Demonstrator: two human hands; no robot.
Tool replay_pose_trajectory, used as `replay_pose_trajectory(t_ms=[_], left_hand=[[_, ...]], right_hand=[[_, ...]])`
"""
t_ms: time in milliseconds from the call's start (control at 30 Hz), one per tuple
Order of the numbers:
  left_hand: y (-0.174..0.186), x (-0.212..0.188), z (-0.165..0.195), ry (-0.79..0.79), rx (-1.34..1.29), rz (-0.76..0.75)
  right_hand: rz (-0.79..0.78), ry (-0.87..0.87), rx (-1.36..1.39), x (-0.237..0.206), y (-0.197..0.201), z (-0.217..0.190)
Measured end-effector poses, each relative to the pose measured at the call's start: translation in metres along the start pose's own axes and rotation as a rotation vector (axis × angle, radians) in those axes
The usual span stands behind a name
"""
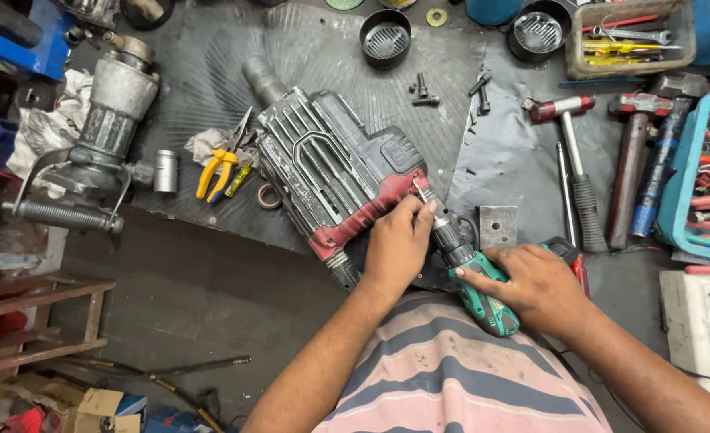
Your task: The person uses a red-handled screwdriver to loosen and remove screws from the housing of a rotary hammer power drill on a cluttered workbench. They reposition the drill, use a cordless drill driver on a screw, then return to the screwdriver to continue removing screws by hand.
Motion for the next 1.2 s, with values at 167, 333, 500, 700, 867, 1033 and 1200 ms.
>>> replay_pose_trajectory(t_ms=[167, 333, 500, 700, 867, 1033, 1200], left_hand=[[0.004, -0.002, 0.0, 0.083, 0.006, 0.035], [0.003, 0.0, 0.005, 0.147, 0.023, 0.031], [0.002, 0.002, 0.005, 0.202, 0.046, 0.045], [-0.002, 0.001, -0.004, 0.208, 0.056, -0.016], [-0.001, -0.03, 0.004, -0.196, 0.44, 0.011], [0.001, -0.028, -0.004, -0.349, 0.523, -0.157], [-0.004, -0.018, -0.016, -0.337, 0.679, -0.248]], right_hand=[[0.038, -0.006, 0.015, -0.007, -0.007, 0.003], [0.024, 0.003, -0.004, -0.008, -0.009, 0.005], [-0.04, -0.031, 0.019, -0.007, -0.003, 0.01], [-0.036, -0.055, 0.043, -0.007, -0.003, 0.012], [0.107, -0.037, 0.193, -0.011, -0.008, 0.019], [0.129, 0.01, 0.256, -0.015, -0.016, 0.03], [0.062, -0.036, 0.256, -0.016, -0.016, 0.039]])
Point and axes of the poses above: each hand's wrist, its own x-axis towards the middle knuckle, its own y-axis out of the back of the hand, z = x × y, the point moved 3 cm from there along x, towards the middle knuckle, and after that the axes turned 8 degrees about y, right-handed, at the moved point
